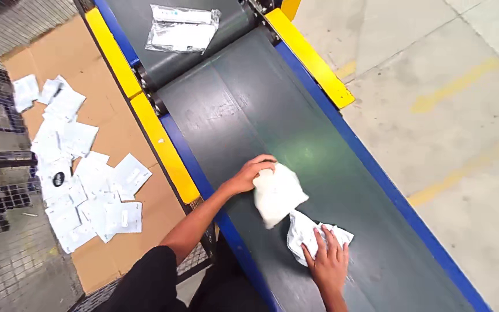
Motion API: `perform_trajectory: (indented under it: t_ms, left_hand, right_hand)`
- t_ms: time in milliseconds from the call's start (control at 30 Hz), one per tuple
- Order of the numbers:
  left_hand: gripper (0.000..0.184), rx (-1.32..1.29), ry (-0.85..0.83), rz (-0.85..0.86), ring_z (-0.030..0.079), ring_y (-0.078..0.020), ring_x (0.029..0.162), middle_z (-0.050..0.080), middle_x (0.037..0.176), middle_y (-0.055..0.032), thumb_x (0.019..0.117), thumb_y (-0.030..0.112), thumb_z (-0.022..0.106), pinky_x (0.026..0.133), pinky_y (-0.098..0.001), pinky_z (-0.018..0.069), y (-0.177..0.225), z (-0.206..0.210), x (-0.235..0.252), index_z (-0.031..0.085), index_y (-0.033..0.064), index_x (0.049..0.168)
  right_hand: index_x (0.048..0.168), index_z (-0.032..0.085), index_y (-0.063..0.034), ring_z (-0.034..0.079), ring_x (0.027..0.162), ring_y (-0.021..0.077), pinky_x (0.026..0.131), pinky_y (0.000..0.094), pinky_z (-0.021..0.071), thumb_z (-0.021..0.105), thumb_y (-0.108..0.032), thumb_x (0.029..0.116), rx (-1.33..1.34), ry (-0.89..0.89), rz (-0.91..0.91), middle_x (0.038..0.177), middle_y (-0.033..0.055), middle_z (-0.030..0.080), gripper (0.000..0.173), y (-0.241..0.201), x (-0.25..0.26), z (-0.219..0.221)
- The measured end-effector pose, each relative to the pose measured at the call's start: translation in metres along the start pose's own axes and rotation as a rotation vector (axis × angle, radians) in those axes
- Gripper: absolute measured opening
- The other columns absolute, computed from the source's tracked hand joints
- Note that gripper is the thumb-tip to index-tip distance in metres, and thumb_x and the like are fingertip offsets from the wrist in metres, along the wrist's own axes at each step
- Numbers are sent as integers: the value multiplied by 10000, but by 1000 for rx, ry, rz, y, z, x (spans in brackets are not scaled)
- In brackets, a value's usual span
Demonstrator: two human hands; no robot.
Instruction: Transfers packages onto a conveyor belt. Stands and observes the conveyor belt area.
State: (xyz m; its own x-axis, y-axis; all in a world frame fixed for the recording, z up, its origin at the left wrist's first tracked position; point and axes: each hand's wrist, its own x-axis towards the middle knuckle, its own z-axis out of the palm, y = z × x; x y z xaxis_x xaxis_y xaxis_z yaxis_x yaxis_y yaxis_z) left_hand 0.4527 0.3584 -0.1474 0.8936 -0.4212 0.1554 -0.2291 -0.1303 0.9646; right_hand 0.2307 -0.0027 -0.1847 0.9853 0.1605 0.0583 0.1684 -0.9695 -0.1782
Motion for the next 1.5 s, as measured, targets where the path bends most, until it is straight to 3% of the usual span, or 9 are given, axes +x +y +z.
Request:
perform_trajectory:
  t_ms: [167,300,433,567,767,967,1100,1267,1500]
  left_hand:
    - [318,-581,214,-382,621,-174,1118,627,1234,-134,998,83,506,991,-362,533,13,40,-87,540,-39,1290]
    - [429,-921,211,-587,633,-182,1161,632,1317,-94,1064,203,447,983,-403,556,34,58,-108,434,63,1469]
    - [483,-978,12,-605,625,-141,1148,632,1292,-83,1014,209,510,1002,-378,535,52,82,-96,426,50,1462]
    - [376,-899,-191,-504,618,-124,1063,642,1182,-70,990,256,481,932,-347,534,63,80,-76,552,25,1278]
    - [424,-240,-688,-278,693,-284,1104,665,1304,-200,1012,31,510,955,-482,556,64,73,-28,517,7,1435]
    - [534,786,47,-266,463,-420,1398,528,1474,-226,981,247,661,1164,-625,350,18,-45,95,529,26,1449]
    - [909,1029,56,-487,173,-588,1494,344,1615,-259,808,405,857,1099,-869,78,-25,-108,132,443,60,1540]
    - [801,1011,-96,-657,525,-518,1281,564,1381,-297,773,393,891,1001,-741,416,0,-68,115,555,46,1412]
    - [567,662,-343,-640,638,-382,1189,664,1245,-260,989,423,651,1039,-597,478,45,69,36,605,-25,1333]
  right_hand:
    - [1197,647,108,675,1100,404,998,581,493,662,-308,944,237,281,546,1148,285,691,487,-25,-16,-28]
    - [1207,591,92,668,1003,64,918,272,565,642,-129,899,765,335,650,1081,98,685,383,-87,19,-55]
    - [1264,554,8,447,1422,301,1125,507,432,851,-533,694,869,-58,242,1568,223,408,840,-106,65,-45]
    - [1582,241,-16,658,1155,159,973,419,569,909,-378,507,892,-209,407,1326,155,643,1315,-87,76,-50]
    - [1055,687,-14,704,800,107,765,352,605,852,-220,685,985,-566,586,881,41,730,454,-59,26,-58]
    - [1089,727,-60,714,933,136,910,412,587,862,-412,733,996,-666,428,985,42,751,518,-74,-49,-61]
    - [1013,730,-79,732,797,90,796,337,629,828,-315,790,1148,-471,615,863,-3,763,339,-67,-99,-63]
    - [1229,546,-13,691,764,74,680,287,611,588,-19,872,1429,83,1233,904,28,700,359,-60,-144,-67]
    - [1154,569,-84,719,835,136,735,341,621,429,-111,1019,1919,575,1308,910,44,725,196,-44,-171,-91]
